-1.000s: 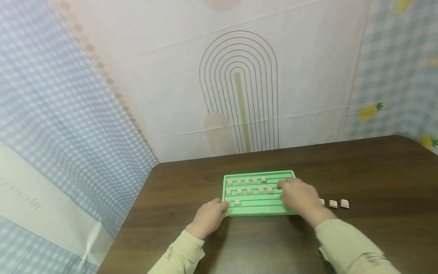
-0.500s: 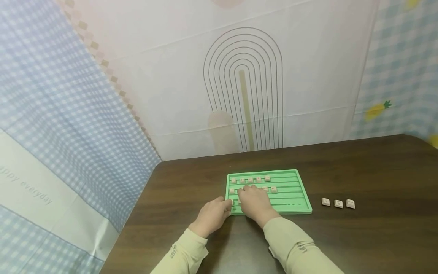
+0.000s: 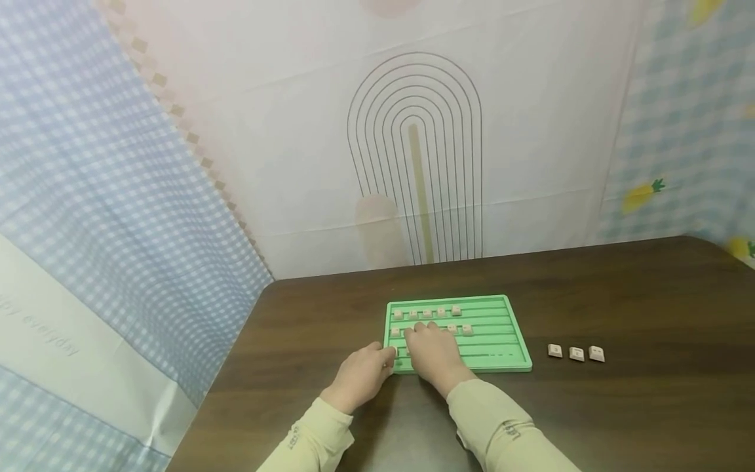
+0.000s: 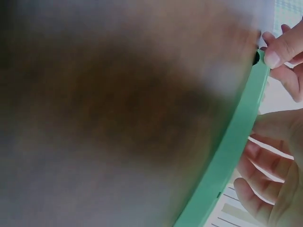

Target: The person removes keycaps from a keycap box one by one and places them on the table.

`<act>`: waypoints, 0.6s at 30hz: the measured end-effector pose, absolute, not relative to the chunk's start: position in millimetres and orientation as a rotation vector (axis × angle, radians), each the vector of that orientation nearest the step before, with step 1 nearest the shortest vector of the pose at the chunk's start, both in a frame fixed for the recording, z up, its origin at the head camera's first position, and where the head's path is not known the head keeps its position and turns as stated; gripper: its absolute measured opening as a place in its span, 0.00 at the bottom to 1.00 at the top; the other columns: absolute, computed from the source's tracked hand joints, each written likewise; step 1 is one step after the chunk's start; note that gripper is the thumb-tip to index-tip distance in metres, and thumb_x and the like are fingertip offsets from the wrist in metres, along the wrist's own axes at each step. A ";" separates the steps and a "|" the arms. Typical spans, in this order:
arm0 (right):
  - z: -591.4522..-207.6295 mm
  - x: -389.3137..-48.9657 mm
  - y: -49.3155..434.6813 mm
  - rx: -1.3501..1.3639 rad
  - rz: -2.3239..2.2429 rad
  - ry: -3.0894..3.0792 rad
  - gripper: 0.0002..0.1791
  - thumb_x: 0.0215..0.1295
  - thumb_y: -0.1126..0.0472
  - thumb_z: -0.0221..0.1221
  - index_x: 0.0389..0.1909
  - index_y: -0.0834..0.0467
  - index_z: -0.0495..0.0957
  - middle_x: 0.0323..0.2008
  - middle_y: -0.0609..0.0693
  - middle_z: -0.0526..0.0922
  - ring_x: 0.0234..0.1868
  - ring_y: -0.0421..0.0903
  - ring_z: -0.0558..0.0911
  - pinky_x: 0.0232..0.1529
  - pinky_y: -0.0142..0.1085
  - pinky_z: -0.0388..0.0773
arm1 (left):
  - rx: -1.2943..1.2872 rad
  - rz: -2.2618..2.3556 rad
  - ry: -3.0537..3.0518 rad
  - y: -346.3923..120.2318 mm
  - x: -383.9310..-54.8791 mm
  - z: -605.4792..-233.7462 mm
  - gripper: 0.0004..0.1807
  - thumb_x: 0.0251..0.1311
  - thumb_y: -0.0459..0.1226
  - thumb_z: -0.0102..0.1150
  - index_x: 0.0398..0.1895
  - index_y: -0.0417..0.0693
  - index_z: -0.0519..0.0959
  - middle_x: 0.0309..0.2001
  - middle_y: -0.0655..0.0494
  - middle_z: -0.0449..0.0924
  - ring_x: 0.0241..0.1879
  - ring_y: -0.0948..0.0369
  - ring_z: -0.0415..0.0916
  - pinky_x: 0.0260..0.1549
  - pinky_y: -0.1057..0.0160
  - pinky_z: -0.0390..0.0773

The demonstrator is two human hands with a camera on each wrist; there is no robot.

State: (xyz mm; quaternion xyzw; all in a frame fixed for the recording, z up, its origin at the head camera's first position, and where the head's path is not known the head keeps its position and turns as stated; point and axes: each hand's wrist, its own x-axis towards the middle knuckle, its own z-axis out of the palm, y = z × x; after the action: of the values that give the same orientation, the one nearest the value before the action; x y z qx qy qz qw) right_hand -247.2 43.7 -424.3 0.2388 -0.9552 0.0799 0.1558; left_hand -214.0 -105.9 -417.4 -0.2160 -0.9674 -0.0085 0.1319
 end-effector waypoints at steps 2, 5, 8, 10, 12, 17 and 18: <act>-421.8 -247.4 44.5 0.682 0.255 -2.756 0.07 0.56 0.58 0.62 0.29 0.57 0.76 0.27 0.50 0.78 0.28 0.49 0.77 0.21 0.41 0.73 | -0.633 -0.029 -2.804 -107.4 -214.0 -418.1 0.10 0.52 0.38 0.64 0.22 0.54 0.71 0.21 0.60 0.68 0.18 0.64 0.66 0.15 0.70 0.62; -413.0 -248.0 52.2 0.656 0.285 -2.786 0.06 0.58 0.59 0.61 0.29 0.57 0.75 0.30 0.51 0.80 0.30 0.50 0.79 0.21 0.40 0.74 | -0.645 -0.028 -2.793 -108.3 -214.9 -418.6 0.10 0.52 0.38 0.64 0.22 0.54 0.71 0.22 0.60 0.68 0.18 0.64 0.67 0.16 0.70 0.63; -399.3 -249.1 69.6 0.635 0.323 -2.813 0.05 0.59 0.59 0.59 0.29 0.57 0.75 0.32 0.52 0.81 0.31 0.50 0.80 0.20 0.39 0.73 | -0.648 -0.032 -2.795 -108.9 -215.4 -418.0 0.10 0.52 0.38 0.64 0.22 0.54 0.70 0.22 0.60 0.68 0.19 0.64 0.68 0.16 0.70 0.63; -390.8 -250.1 87.4 0.628 0.338 -2.824 0.04 0.59 0.60 0.58 0.29 0.57 0.75 0.29 0.51 0.80 0.29 0.48 0.79 0.20 0.38 0.72 | -0.648 -0.037 -2.799 -109.1 -215.4 -417.1 0.10 0.52 0.38 0.63 0.22 0.54 0.70 0.22 0.60 0.68 0.19 0.64 0.67 0.16 0.70 0.63; -383.2 -250.2 109.9 0.600 0.365 -2.854 0.03 0.59 0.61 0.58 0.29 0.56 0.75 0.28 0.49 0.80 0.29 0.46 0.78 0.21 0.38 0.73 | -0.646 -0.040 -2.802 -109.6 -215.4 -416.2 0.11 0.53 0.38 0.63 0.22 0.54 0.70 0.22 0.60 0.68 0.19 0.65 0.66 0.17 0.70 0.63; -377.9 -248.4 179.5 0.465 0.370 -2.926 0.02 0.61 0.61 0.55 0.31 0.54 0.76 0.25 0.45 0.78 0.25 0.41 0.74 0.20 0.40 0.69 | -0.637 -0.052 -2.803 -111.8 -215.9 -415.2 0.10 0.53 0.38 0.63 0.22 0.54 0.70 0.22 0.59 0.68 0.19 0.64 0.66 0.17 0.70 0.63; -379.4 -247.8 194.7 0.435 0.369 -2.940 0.04 0.62 0.60 0.54 0.32 0.54 0.76 0.25 0.45 0.77 0.24 0.40 0.74 0.20 0.40 0.68 | -0.636 -0.056 -2.808 -112.4 -215.9 -415.2 0.10 0.53 0.38 0.63 0.22 0.53 0.70 0.22 0.59 0.69 0.19 0.64 0.66 0.17 0.70 0.63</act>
State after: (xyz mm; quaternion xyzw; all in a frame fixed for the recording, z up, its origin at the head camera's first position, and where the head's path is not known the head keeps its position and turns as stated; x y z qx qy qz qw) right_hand -247.8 194.7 -379.4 0.1450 -0.9790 0.1229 0.0732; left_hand -215.9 -112.4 -415.2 -0.2189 -0.9668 -0.0193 0.1306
